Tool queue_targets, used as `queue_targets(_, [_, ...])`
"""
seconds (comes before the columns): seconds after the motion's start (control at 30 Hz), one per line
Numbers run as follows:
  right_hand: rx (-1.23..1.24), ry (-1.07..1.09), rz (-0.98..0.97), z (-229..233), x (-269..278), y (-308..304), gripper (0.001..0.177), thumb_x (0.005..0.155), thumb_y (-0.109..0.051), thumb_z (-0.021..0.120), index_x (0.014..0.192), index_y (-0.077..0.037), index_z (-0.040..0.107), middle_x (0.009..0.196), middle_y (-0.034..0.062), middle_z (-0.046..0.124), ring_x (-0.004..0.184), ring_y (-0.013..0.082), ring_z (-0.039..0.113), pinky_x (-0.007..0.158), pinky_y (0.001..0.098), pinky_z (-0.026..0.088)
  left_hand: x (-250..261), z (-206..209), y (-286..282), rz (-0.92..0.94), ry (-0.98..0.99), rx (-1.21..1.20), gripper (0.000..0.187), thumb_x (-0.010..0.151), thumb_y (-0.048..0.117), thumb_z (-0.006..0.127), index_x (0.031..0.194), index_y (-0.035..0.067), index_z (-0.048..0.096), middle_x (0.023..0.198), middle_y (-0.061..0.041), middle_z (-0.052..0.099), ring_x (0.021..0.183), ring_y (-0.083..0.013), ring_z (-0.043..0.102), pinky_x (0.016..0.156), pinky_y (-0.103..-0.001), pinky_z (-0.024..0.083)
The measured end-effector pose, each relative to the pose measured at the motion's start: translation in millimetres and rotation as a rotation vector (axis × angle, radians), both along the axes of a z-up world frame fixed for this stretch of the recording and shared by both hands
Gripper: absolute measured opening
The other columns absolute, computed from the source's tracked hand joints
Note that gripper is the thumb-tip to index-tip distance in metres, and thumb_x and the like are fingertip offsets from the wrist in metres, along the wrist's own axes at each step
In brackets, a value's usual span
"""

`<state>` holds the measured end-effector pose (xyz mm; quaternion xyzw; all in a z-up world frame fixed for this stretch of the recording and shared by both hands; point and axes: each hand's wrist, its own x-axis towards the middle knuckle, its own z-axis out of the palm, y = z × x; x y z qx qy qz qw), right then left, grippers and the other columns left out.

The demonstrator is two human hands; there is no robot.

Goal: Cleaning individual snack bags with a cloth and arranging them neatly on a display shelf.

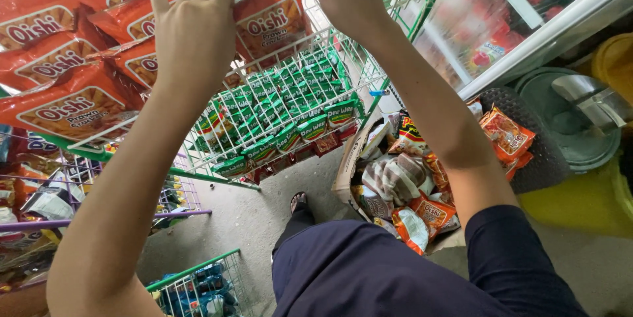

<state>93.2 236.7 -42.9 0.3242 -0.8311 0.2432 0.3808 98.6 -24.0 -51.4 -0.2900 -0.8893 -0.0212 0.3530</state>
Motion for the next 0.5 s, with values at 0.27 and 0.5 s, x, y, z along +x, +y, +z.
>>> queue_targets(0.27, [-0.163, -0.706, 0.314, -25.4, -5.4, 24.2, 0.051, 0.098, -0.022, 0.074, 0.136, 0.006, 0.054, 0.115, 0.0253, 0.073, 0.099, 0.0325, 0.077, 0.084, 0.0371, 0.066, 5.0, 26.5, 22.1, -0.117, -0.148, 0.074, 0.024, 0.104, 0.025, 0.073, 0.12, 0.007, 0.073, 0.106, -0.013, 0.077, 0.104, -0.033, 0.069, 0.109, -0.064, 0.025])
queue_targets(0.5, [-0.022, -0.815, 0.17, -19.8, 5.4, 8.5, 0.035, 0.087, -0.009, 0.076, 0.121, -0.002, 0.07, 0.107, 0.0093, 0.079, 0.087, 0.0148, 0.077, 0.074, 0.026, 0.058, -30.6, 9.4, 79.1, -0.18, 0.082, -0.019, 0.027, 0.084, 0.03, 0.079, 0.099, 0.009, 0.074, 0.1, -0.008, 0.074, 0.094, -0.0275, 0.066, 0.088, -0.044, 0.044])
